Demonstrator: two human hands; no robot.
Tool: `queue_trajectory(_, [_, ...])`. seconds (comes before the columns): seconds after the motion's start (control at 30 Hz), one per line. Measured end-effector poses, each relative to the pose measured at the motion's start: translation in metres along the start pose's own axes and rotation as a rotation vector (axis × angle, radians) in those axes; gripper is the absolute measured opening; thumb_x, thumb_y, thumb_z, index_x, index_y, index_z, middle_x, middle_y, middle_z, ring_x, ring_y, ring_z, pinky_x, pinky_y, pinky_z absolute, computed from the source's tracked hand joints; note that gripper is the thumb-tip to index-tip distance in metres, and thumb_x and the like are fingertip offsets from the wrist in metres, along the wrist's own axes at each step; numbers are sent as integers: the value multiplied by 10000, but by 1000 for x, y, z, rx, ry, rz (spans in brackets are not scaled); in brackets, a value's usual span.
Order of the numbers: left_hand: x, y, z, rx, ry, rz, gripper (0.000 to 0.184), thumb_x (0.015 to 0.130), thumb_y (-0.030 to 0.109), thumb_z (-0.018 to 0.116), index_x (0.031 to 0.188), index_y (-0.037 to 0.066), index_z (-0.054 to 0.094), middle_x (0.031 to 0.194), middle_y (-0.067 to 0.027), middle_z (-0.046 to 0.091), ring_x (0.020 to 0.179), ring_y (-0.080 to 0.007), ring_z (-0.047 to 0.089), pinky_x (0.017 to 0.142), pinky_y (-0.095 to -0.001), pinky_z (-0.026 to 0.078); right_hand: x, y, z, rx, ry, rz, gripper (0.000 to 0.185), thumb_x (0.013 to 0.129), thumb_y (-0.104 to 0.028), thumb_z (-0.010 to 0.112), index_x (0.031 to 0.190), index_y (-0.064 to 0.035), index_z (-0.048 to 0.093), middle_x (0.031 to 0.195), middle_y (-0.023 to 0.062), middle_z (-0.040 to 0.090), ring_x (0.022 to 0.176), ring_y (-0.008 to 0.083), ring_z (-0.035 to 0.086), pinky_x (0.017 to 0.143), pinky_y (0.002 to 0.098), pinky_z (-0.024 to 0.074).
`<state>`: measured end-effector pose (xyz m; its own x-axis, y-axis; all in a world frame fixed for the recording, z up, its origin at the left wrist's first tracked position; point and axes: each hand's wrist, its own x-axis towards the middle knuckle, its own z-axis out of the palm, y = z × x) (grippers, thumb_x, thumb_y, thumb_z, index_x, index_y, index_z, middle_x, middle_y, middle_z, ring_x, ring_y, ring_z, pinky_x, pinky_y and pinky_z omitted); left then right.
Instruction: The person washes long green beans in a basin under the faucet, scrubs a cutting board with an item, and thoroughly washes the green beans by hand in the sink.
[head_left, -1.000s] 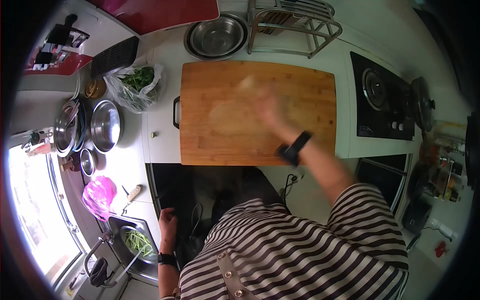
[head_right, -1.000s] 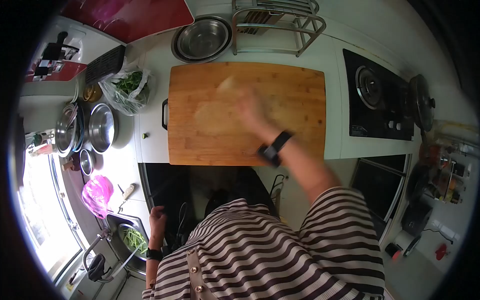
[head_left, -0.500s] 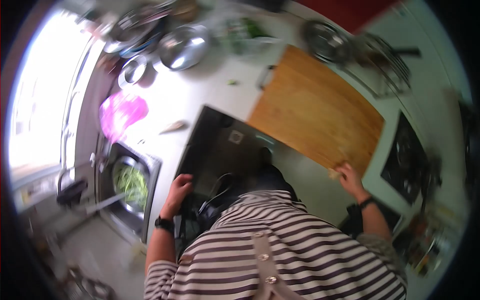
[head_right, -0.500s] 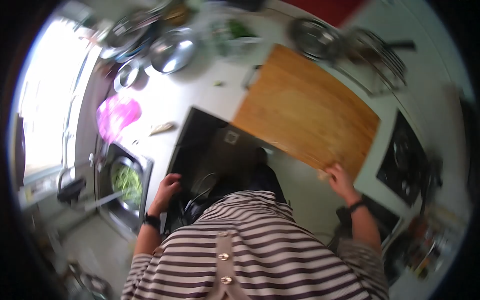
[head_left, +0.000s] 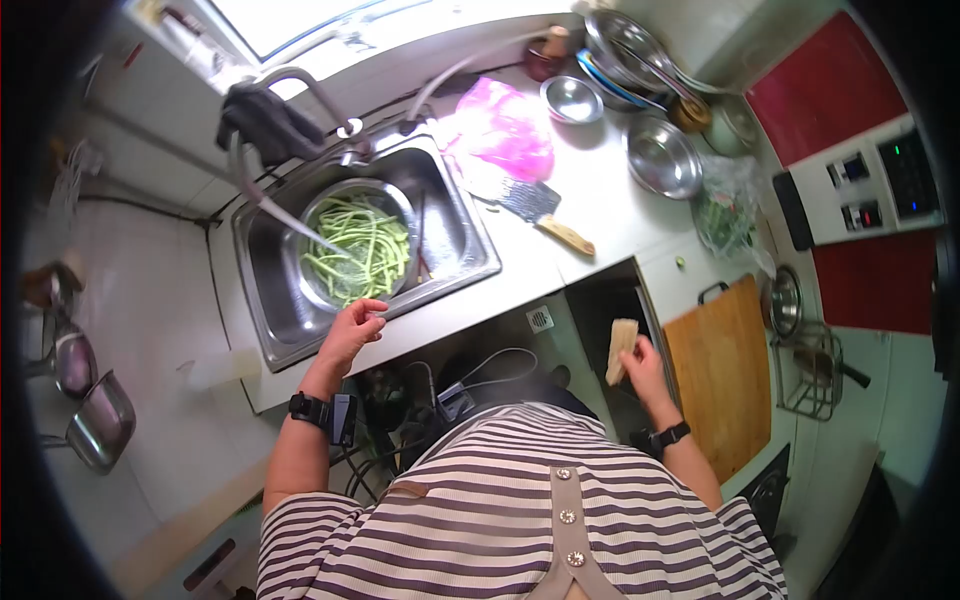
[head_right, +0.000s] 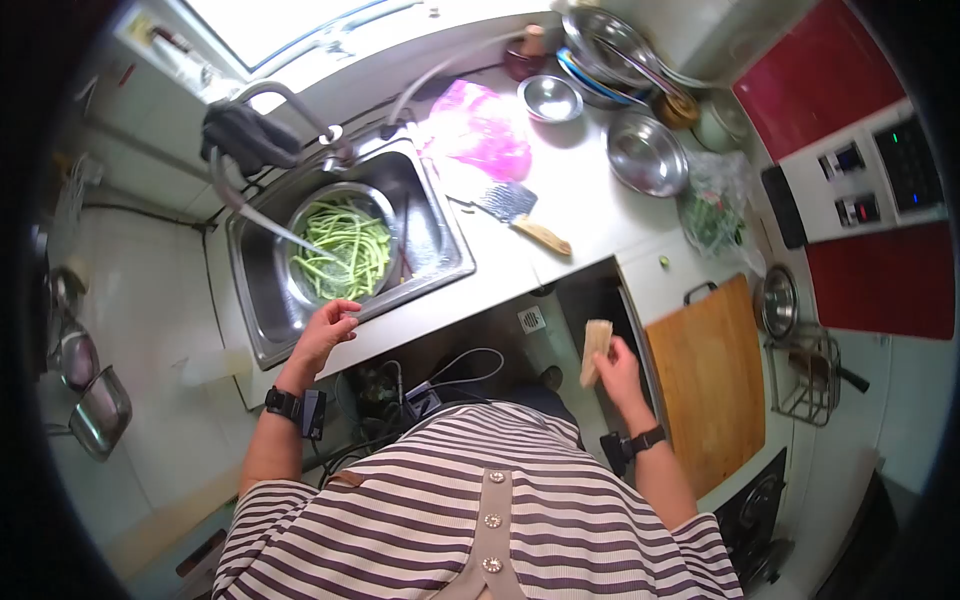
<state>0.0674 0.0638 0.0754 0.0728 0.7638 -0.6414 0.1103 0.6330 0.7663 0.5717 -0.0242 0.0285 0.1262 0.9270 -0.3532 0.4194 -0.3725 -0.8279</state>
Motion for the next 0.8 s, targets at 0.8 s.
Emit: queue_trajectory(0.8, [-45, -2, -93, 660, 496, -47, 250, 853, 57, 551, 1099, 17, 575, 968, -137, 644, 895, -242, 636, 823, -331, 493, 252, -171, 111, -287, 9, -605, 322, 821, -32, 591, 1141, -43, 566, 932, 90, 493, 704, 165, 520, 655, 287, 452])
